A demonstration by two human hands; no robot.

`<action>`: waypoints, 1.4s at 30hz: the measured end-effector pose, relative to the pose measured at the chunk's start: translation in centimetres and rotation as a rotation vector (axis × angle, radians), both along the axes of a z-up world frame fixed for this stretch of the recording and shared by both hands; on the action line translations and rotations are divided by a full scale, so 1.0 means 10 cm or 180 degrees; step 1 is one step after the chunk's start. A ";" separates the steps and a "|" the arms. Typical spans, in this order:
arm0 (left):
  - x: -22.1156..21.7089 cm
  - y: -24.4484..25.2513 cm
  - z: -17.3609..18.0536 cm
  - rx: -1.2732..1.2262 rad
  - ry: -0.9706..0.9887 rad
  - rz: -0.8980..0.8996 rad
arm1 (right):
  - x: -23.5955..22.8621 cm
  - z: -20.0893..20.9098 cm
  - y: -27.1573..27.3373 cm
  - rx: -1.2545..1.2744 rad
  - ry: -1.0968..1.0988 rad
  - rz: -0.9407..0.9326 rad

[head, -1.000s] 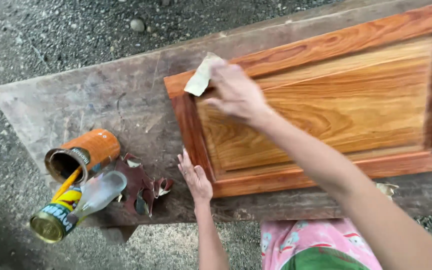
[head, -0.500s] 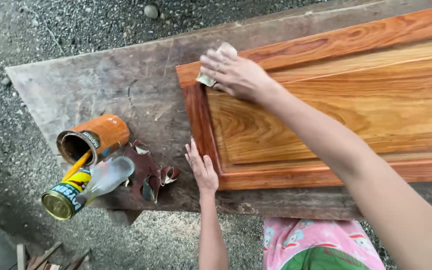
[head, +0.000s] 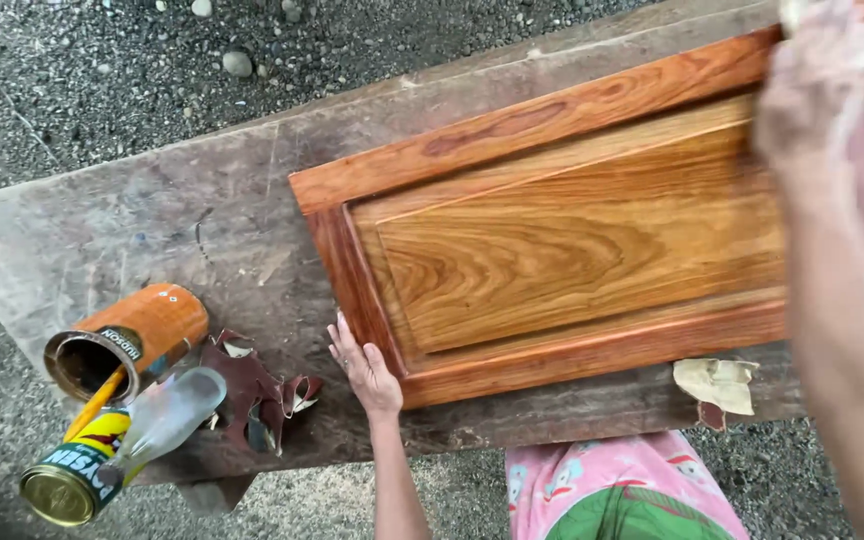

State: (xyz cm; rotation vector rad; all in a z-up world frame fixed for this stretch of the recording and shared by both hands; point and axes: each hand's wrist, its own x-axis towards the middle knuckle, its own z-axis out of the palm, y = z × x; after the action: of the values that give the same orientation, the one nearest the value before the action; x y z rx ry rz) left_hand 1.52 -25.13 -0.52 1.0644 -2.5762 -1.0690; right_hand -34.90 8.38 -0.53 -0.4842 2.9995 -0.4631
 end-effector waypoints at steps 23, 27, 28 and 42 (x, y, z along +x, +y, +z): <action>-0.06 0.03 0.07 0.0001 -0.0040 -0.0020 | 0.16 -0.04 -0.24 -0.0263 0.0401 0.0839; -0.05 0.02 0.07 -0.0027 -0.0117 -0.0044 | -0.18 -0.13 0.46 0.2764 0.2297 0.0819; -0.05 0.03 0.06 -0.0046 -0.0111 -0.0009 | -0.24 -0.27 0.57 0.2024 0.1858 0.0518; 0.01 0.00 -0.01 -0.0004 0.0042 0.0063 | -0.34 -0.05 0.66 0.0034 0.0622 0.0255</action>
State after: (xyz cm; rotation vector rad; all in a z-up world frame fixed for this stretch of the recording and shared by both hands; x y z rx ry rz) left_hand 1.66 -25.12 -0.65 1.0765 -2.5505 -1.0659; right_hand -38.29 14.99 -0.99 -0.6840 3.1503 -0.4161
